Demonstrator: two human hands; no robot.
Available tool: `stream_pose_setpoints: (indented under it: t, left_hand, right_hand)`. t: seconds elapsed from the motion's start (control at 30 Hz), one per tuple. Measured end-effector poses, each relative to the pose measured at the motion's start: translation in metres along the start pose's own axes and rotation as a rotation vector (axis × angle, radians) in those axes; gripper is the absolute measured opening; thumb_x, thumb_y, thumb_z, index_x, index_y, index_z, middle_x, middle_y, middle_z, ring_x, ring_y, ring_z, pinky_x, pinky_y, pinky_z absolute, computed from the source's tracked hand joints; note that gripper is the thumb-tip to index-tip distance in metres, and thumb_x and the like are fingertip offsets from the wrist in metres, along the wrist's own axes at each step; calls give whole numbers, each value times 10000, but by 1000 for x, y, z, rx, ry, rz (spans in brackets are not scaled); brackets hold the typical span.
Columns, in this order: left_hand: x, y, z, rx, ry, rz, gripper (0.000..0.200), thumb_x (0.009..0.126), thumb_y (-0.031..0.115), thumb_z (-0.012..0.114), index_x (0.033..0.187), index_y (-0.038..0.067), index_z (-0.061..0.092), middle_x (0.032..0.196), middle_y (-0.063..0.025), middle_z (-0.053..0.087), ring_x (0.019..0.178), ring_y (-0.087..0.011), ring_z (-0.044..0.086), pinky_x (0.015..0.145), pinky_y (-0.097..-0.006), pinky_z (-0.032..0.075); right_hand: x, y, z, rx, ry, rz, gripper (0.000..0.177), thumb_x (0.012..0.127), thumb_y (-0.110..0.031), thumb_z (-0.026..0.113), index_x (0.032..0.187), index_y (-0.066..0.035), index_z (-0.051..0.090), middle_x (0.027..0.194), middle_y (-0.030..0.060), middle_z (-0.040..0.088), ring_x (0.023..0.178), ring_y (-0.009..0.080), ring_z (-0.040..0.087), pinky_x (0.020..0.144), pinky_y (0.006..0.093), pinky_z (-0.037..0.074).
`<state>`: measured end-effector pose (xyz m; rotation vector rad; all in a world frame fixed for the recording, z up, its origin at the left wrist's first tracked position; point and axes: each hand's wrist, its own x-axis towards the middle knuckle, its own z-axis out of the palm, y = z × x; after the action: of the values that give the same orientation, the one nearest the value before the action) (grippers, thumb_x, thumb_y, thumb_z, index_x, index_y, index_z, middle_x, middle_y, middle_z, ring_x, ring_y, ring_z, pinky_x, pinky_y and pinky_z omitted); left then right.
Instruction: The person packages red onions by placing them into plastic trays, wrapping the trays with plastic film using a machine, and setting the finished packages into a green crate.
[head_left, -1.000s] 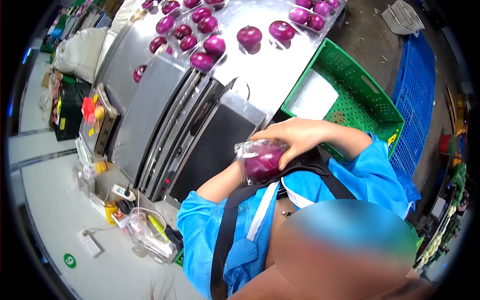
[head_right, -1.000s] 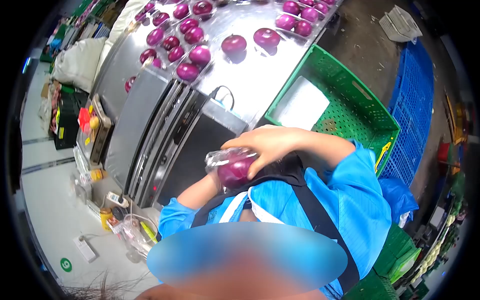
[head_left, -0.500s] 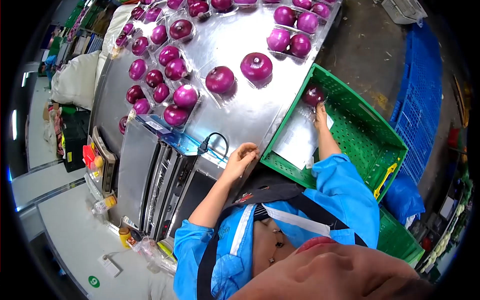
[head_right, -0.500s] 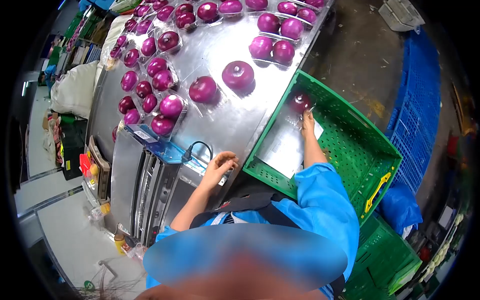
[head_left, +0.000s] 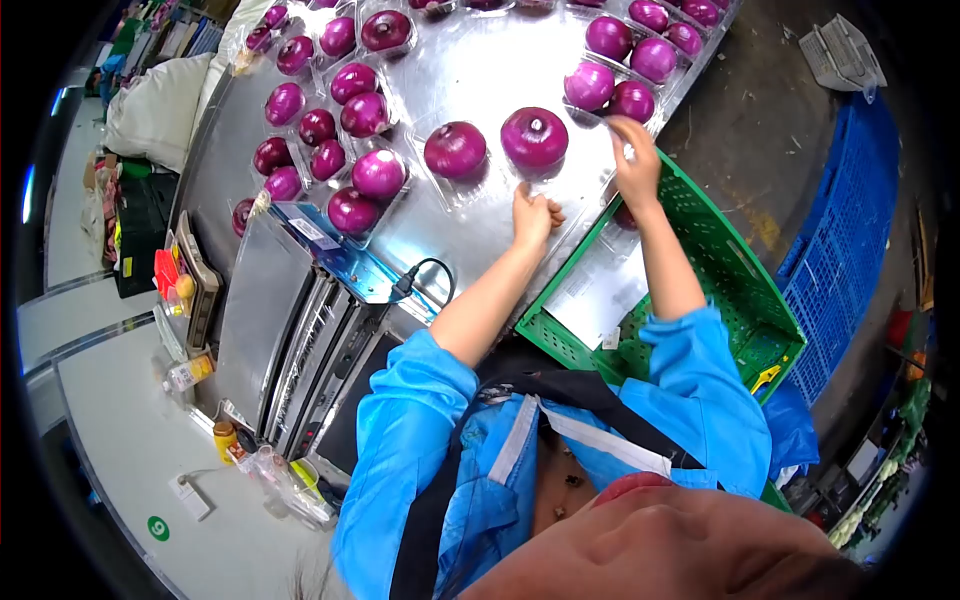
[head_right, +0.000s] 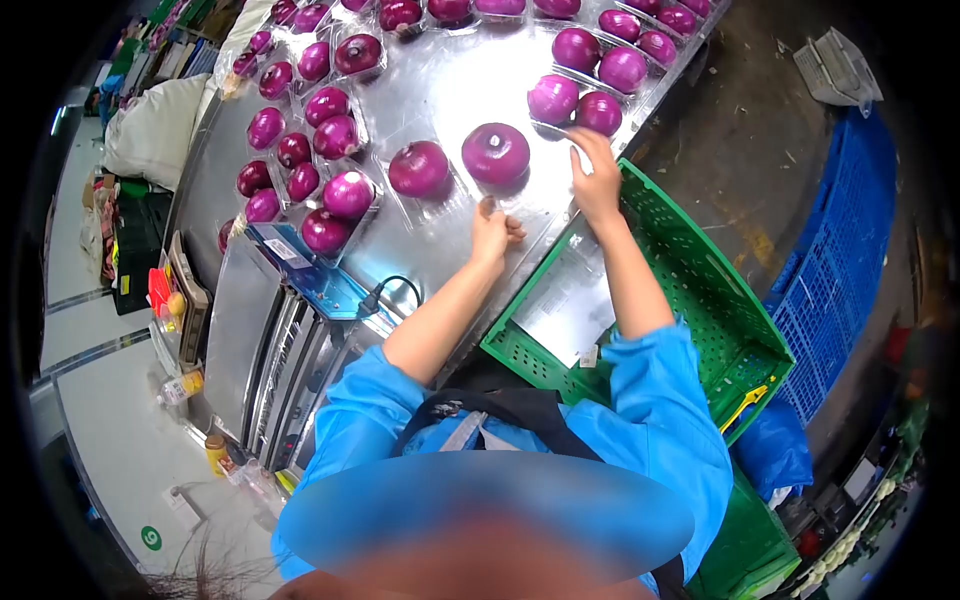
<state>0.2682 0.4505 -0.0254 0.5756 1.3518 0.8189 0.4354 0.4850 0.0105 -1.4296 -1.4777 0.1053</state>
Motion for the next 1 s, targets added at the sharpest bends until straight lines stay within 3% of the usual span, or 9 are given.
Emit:
stream_pose_setpoints:
  t: [0.1, 0.23, 0.3, 0.37, 0.5, 0.63, 0.7, 0.77, 1.0]
  left_hand:
    - [-15, -6, -37, 109, -15, -32, 460, 799, 44, 353, 1241, 44, 223, 669, -88, 510, 559, -165, 542, 431, -250, 420]
    - [-46, -15, -88, 202, 61, 39, 434, 806, 52, 366, 1225, 42, 254, 736, -108, 522, 566, -176, 549, 435, -260, 437]
    - [-68, -1, -86, -145, 191, -229, 401, 805, 49, 378, 1196, 34, 296, 820, -127, 524, 566, -167, 554, 446, -254, 457]
    - [-77, -6, -83, -230, 206, -273, 376, 801, 41, 384, 1172, 30, 327, 881, -129, 521, 565, -151, 557, 457, -249, 472]
    - [-94, 12, -104, -121, 89, 212, 368, 819, 57, 408, 1176, 31, 323, 740, -72, 492, 484, -108, 489, 386, -226, 390]
    - [-141, 76, -159, -91, 276, 658, 433, 832, 58, 455, 1209, -9, 254, 633, -12, 378, 516, -74, 396, 475, -185, 357]
    - [-161, 104, -197, -13, 467, 848, 530, 814, 132, 530, 1227, -19, 234, 675, -8, 366, 594, -75, 380, 554, -195, 357]
    - [-170, 115, -256, 237, 699, 852, 647, 776, 233, 601, 1228, -38, 225, 756, -37, 418, 658, -114, 419, 621, -229, 380]
    - [-204, 130, -445, 529, 1003, 625, 815, 681, 481, 628, 1198, -49, 287, 1072, -234, 489, 990, -309, 500, 819, -353, 391]
  right_hand:
    - [40, -14, 48, -69, -271, -318, 262, 730, -85, 556, 990, -59, 550, 940, 128, 571, 906, 294, 522, 786, 371, 405]
    - [27, -28, 75, -327, -1087, 2, 255, 827, -273, 410, 910, -75, 547, 853, 153, 585, 810, 320, 556, 709, 410, 431]
    - [5, -31, 77, -272, -1087, -38, 250, 835, -272, 418, 903, -63, 537, 823, 163, 581, 791, 335, 550, 692, 409, 426]
    - [-10, -31, 72, -216, -1021, 6, 244, 834, -265, 425, 856, -46, 529, 792, 174, 577, 770, 347, 548, 680, 420, 417]
    - [-8, -45, 49, -60, -858, -23, 200, 833, -195, 449, 909, -33, 537, 782, 192, 577, 749, 349, 558, 656, 416, 425]
    - [42, -210, 29, -5, -838, 131, 217, 844, -170, 433, 949, 0, 517, 737, 222, 575, 727, 346, 577, 634, 375, 443]
    - [35, -241, 75, 260, -700, -27, 222, 845, -161, 445, 979, 2, 513, 729, 192, 579, 651, 268, 590, 590, 323, 436]
    - [23, -295, 123, 277, -628, -101, 265, 836, -219, 421, 956, -3, 517, 795, 236, 574, 763, 380, 561, 678, 417, 425]
    - [-74, -404, 280, 294, -819, -129, 311, 810, -226, 412, 933, 27, 543, 876, 246, 567, 870, 383, 532, 779, 429, 406]
